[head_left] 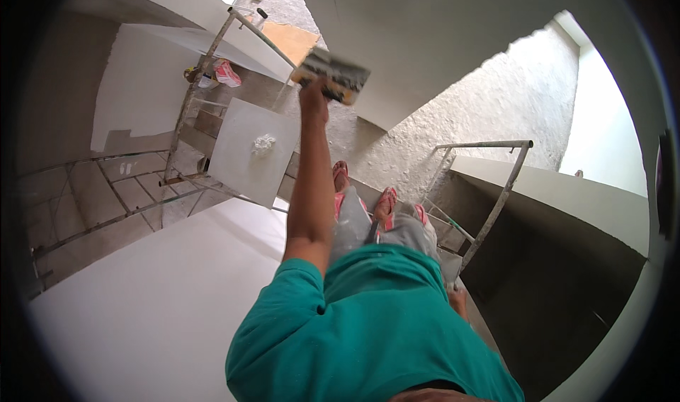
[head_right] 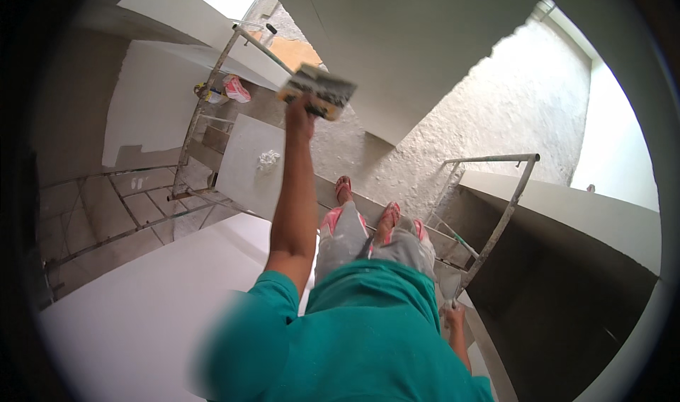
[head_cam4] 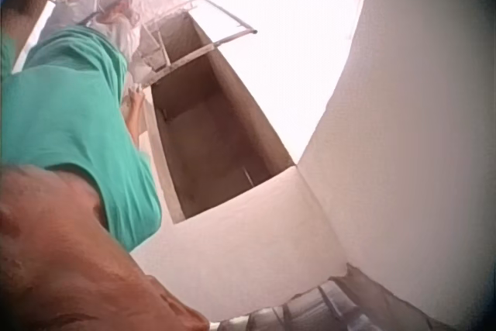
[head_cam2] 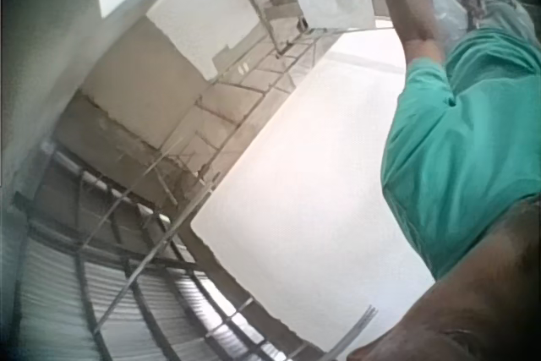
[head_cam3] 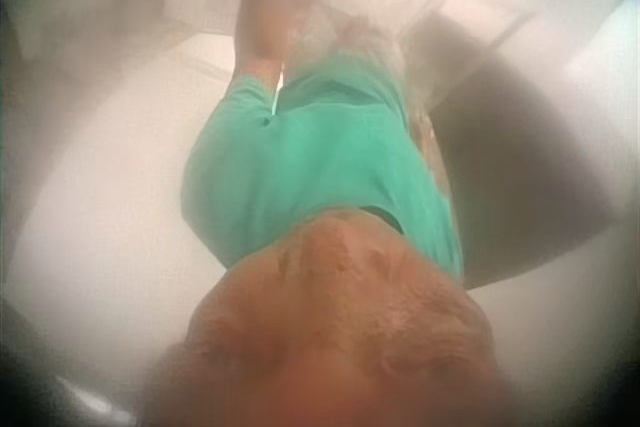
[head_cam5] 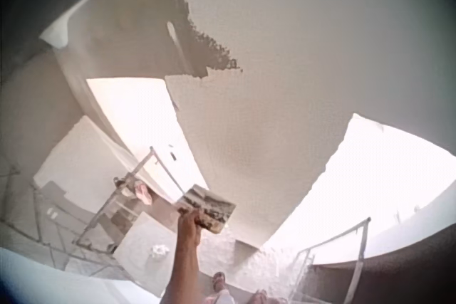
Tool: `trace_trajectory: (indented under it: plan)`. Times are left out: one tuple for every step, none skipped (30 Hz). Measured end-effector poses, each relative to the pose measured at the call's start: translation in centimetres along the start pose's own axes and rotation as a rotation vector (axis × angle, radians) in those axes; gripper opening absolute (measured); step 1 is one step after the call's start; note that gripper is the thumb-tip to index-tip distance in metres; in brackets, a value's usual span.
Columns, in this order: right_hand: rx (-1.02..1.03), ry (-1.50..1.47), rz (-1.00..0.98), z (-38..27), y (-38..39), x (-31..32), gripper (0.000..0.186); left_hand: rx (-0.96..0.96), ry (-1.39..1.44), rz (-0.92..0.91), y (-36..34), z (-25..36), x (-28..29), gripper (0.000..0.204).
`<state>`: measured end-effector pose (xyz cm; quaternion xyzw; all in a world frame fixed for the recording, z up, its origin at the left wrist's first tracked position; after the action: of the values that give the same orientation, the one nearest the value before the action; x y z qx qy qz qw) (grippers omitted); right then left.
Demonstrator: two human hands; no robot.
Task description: The person applies plaster to a ceiling using a trowel and hawk while standing on scaffolding. They repeatedly scoop plaster from the hawk and smooth it onto the ceiling surface.
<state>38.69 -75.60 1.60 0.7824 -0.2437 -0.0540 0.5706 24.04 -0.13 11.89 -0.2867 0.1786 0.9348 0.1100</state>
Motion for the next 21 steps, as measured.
trace_trajectory:
  plan:
    - [0.022, 0.013, 0.048, 0.7, 1.5, -0.4, 0.018, 0.054, -0.015, 0.026, -1.6, -3.6, 2.6, 0.033]
    - [0.047, 0.032, 0.095, 0.5, 3.0, -0.7, 0.012, 0.104, -0.026, 0.055, -3.1, -6.7, 4.5, 0.033]
    - [-0.053, 0.091, 0.106, -1.6, 5.2, -2.1, 0.013, 0.135, -0.04, 0.069, -4.7, -9.1, 5.1, 0.032]
    - [-0.164, 0.16, 0.118, -3.0, 7.1, -3.1, 0.013, 0.175, -0.048, 0.096, -5.9, -11.4, 6.2, 0.032]
    - [-0.215, 0.1, 0.173, -1.6, 7.4, -3.0, 0.015, 0.215, -0.033, 0.124, -7.2, -13.5, 7.5, 0.034]
    - [-0.261, 0.037, 0.226, 0.4, 8.2, -2.9, 0.017, 0.235, -0.02, 0.16, -8.6, -15.6, 9.0, 0.034]
    - [-0.294, 0.124, 0.236, 2.2, 9.0, -3.1, 0.02, 0.255, -0.013, 0.193, -10.1, -17.7, 10.3, 0.034]
    - [-0.325, 0.207, 0.245, 3.2, 9.2, -3.3, 0.023, 0.273, -0.008, 0.223, -11.5, -19.5, 11.1, 0.034]
    - [-0.388, 0.176, 0.209, 2.5, 9.7, -4.5, 0.027, 0.291, -0.015, 0.199, -13.0, -20.9, 11.5, 0.035]
    - [-0.455, 0.144, 0.169, 1.4, 10.9, -6.0, 0.031, 0.311, -0.025, 0.177, -14.1, -21.9, 11.9, 0.035]
    - [-0.442, 0.104, 0.189, 1.7, 10.9, -6.8, 0.035, 0.331, -0.033, 0.157, -15.0, -23.0, 12.4, 0.036]
    - [-0.429, 0.074, 0.206, 2.0, 11.1, -7.3, 0.039, 0.322, -0.018, 0.154, -15.8, -23.6, 12.8, 0.036]
    - [-0.415, 0.032, 0.219, 2.5, 11.4, -8.2, 0.043, 0.312, -0.011, 0.143, -16.5, -23.8, 13.1, 0.036]
    - [-0.411, -0.013, 0.208, 2.9, 11.3, -9.0, 0.04, 0.302, -0.004, 0.132, -17.0, -24.1, 13.3, 0.036]
    - [-0.401, -0.06, 0.198, 2.9, 11.0, -9.9, 0.037, 0.31, -0.01, 0.126, -17.7, -24.3, 13.5, 0.036]
    - [-0.39, -0.105, 0.189, 2.9, 10.8, -10.6, 0.033, 0.317, -0.014, 0.12, -18.3, -24.5, 13.7, 0.036]
    - [-0.406, -0.097, 0.195, 2.9, 10.7, -11.1, 0.041, 0.322, -0.018, 0.115, -18.8, -24.7, 13.8, 0.036]
    - [-0.421, -0.089, 0.203, 2.7, 10.5, -11.6, 0.048, 0.292, 0.004, 0.124, -19.1, -24.7, 13.6, 0.034]
    - [-0.435, -0.08, 0.21, 2.3, 10.4, -11.9, 0.056, 0.261, 0.027, 0.134, -19.3, -24.8, 13.3, 0.032]
    - [-0.415, -0.087, 0.184, 3.7, 10.1, -11.8, 0.055, 0.228, 0.051, 0.146, -19.5, -24.7, 13.2, 0.03]
    - [-0.398, -0.083, 0.163, 5.8, 10.1, -10.8, 0.055, 0.236, 0.068, 0.146, -19.3, -24.6, 13.1, 0.031]
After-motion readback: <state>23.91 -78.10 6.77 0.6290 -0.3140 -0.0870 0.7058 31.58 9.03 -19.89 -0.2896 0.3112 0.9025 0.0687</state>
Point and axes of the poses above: each hand's wrist, its own y-axis away from the middle knuckle, its own x-axis out of the back of the hand, z = x × y, the point moved 5 cm from there along -y, towards the middle knuckle, and after that the axes turned 12 degrees about -z, right-handed, at the moved point
